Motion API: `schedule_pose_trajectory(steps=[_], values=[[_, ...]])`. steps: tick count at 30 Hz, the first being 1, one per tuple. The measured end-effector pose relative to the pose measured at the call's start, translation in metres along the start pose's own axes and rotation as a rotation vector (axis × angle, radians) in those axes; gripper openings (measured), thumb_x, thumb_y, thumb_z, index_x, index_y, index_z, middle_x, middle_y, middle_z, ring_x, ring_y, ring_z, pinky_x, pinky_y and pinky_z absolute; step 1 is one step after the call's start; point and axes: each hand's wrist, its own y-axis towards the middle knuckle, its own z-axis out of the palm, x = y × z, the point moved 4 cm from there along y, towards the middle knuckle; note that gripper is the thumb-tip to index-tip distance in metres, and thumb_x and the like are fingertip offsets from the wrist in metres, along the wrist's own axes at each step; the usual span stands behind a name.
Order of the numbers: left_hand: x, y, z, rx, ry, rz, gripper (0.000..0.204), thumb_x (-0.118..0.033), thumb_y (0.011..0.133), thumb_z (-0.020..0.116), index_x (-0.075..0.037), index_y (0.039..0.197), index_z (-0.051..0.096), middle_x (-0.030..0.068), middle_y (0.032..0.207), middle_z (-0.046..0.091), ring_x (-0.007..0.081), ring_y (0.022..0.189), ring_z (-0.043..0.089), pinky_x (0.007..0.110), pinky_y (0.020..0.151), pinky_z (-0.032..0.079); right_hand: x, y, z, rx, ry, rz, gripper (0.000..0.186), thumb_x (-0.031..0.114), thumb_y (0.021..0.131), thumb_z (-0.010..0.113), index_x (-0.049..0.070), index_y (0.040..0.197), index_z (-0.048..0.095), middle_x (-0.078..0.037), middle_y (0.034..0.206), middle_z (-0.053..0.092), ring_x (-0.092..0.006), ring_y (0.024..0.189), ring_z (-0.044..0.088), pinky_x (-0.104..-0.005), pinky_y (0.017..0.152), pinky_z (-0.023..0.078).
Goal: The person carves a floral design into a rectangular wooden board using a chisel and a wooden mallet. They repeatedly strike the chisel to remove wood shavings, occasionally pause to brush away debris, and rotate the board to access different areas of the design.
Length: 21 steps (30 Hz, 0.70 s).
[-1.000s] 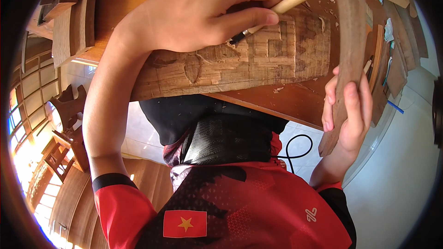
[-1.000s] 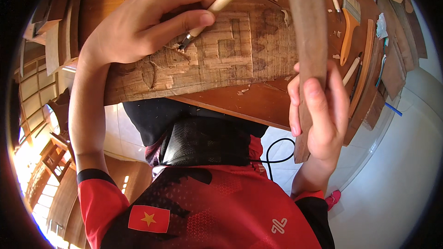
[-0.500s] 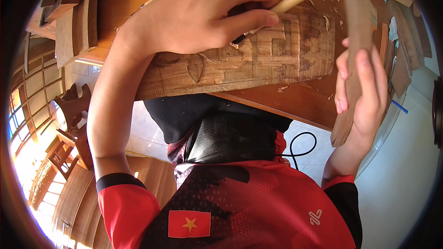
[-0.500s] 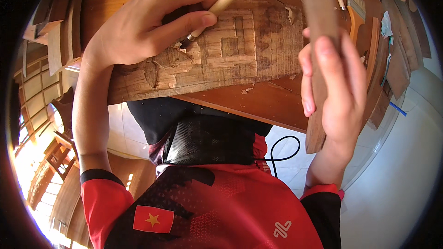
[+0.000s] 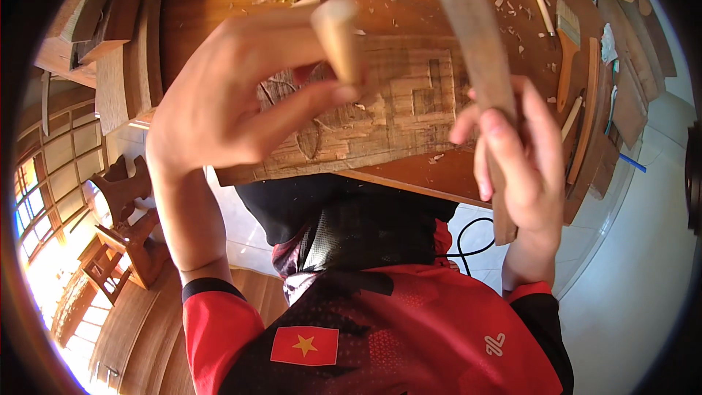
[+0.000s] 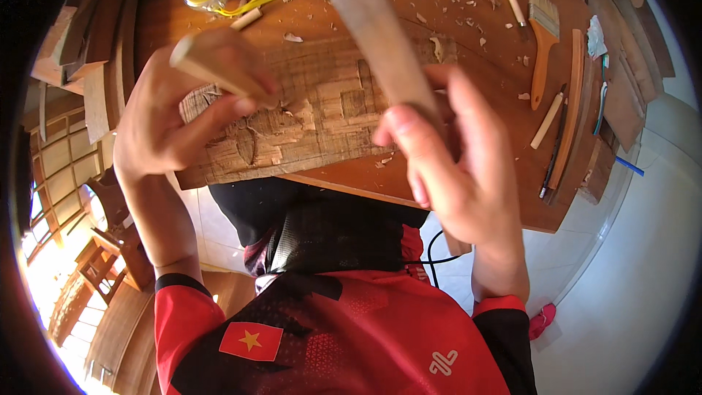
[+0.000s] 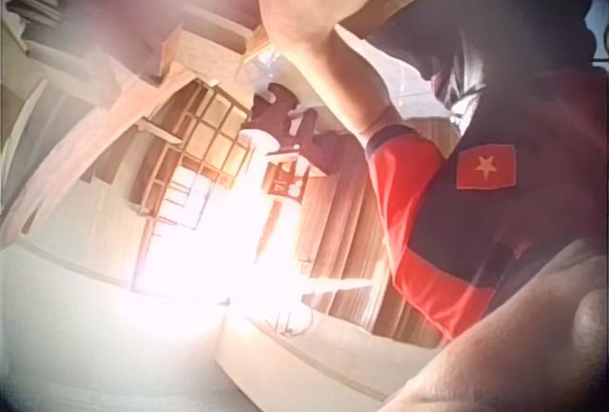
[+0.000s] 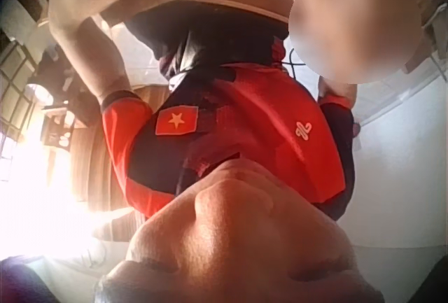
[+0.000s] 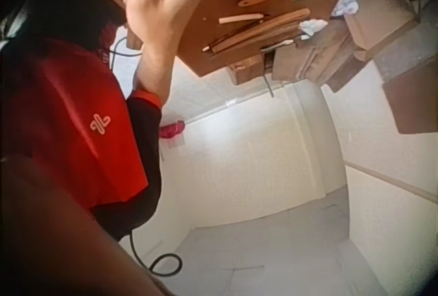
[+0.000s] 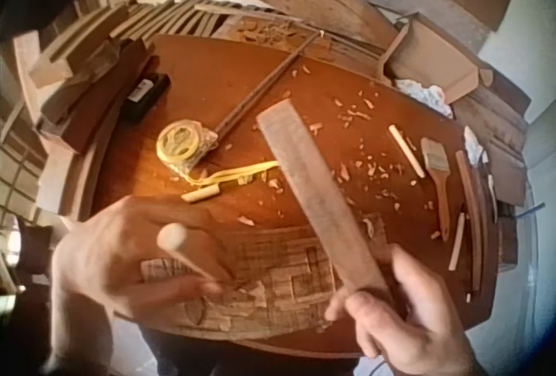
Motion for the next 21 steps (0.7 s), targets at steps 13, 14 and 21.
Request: schedule_pose_trajectory(steps=[13,14,21], values=[[0.003,-0.081,-0.003,-0.547,0.114,-0.221,0.011,-0.006,0.095,0.069,0.002,0.101,0.074,0.0135,0.104,0.075,0.0249,0.094,0.071,0.035,0.084,0.054,-0.004,0.016,0.055,0.139,-0.285,-0.2,0.037,0.002,0.096,0.068,-0.003,0.13,0.053,-0.008,0.111,0.073,-0.0014,0.063,0.052,-0.021,0.054,0.042],[0.003,-0.081,-0.001,-0.569,0.105,-0.254,0.011,-0.006,0.096,0.068,0.002,0.101,0.073,0.0134,0.104,0.074,0.0243,0.093,0.071,0.034,0.084,0.054,-0.002,0.015,0.058,0.121,-0.238,-0.129,0.037,0.001,0.096,0.067,-0.003,0.131,0.053,-0.008,0.11,0.073,-0.0011,0.063,0.052,-0.0207,0.053,0.041],[-0.004,-0.074,0.012,-0.611,-0.068,-0.417,0.02,-0.014,0.1,0.063,0.004,0.106,0.069,0.0118,0.101,0.071,0.0198,0.091,0.068,0.032,0.085,0.051,-0.008,0.016,0.065,0.011,-0.336,-0.198,0.037,-0.002,0.093,0.071,-0.001,0.127,0.054,-0.007,0.107,0.074,-0.0027,0.069,0.058,-0.0207,0.06,0.046]])
